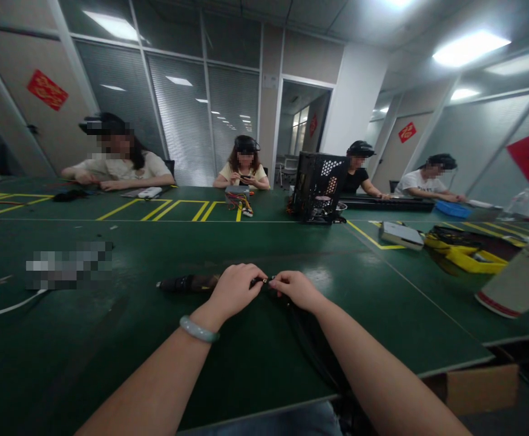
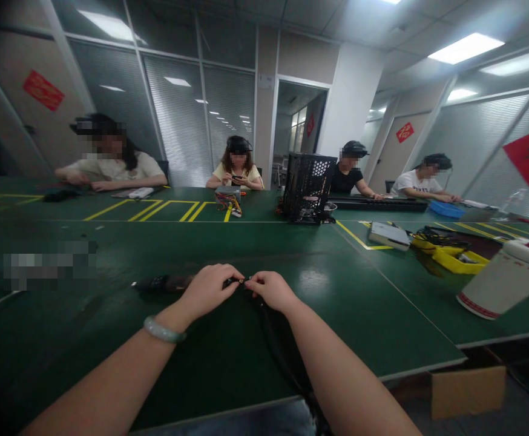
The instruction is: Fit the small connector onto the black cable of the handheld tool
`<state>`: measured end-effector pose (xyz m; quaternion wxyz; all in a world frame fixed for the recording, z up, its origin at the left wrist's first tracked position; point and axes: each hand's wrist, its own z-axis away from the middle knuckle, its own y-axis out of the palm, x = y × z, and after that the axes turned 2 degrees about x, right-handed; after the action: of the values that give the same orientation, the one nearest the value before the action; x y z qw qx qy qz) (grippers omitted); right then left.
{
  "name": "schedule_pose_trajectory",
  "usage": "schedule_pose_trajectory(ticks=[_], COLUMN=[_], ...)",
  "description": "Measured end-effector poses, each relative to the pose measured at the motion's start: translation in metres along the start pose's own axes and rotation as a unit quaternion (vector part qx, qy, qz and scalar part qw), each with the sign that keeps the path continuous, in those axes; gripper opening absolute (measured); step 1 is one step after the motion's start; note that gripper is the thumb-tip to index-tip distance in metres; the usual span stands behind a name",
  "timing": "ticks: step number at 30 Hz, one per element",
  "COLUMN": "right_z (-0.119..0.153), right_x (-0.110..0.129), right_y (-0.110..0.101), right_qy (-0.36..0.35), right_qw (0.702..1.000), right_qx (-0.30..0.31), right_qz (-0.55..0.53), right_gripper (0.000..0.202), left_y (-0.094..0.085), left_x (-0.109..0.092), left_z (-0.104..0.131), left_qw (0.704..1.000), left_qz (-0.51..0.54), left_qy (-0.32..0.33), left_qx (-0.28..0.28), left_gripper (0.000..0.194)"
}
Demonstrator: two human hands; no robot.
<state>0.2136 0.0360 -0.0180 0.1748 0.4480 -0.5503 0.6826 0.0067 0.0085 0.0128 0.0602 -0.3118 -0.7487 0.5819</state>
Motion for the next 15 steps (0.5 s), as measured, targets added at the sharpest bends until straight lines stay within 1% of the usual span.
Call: schedule_pose_trajectory(ticks=[4,10,15], right_z=[-0.0001,-0.0014,-0.0008], right_x=[0.0002,0.0003,0.0012], right_y=[0.0005,0.0012,0.0019], right_qy=[0.006,-0.003,0.003], right_qw=[1.000,1.000,1.000], right_qx=[0.001,0.005,0.006], right_qz=[-0.001,-0.008,-0.021], right_gripper=[0.030,0.027,0.027], left_y=[-0.0011,-0.0014,-0.0034], left_x=[-0.0017,-0.0017,-0.0023], left_z=[0.0000,-0.0012,0.0006], left_qw=[1.000,1.000,0.999], left_qz=[-0.001,0.002,0.012], left_qy=[-0.007,-0.026,-0.026], left_qx=[0.003,0.012,0.019], left_gripper=[0.019,0.018,0.018])
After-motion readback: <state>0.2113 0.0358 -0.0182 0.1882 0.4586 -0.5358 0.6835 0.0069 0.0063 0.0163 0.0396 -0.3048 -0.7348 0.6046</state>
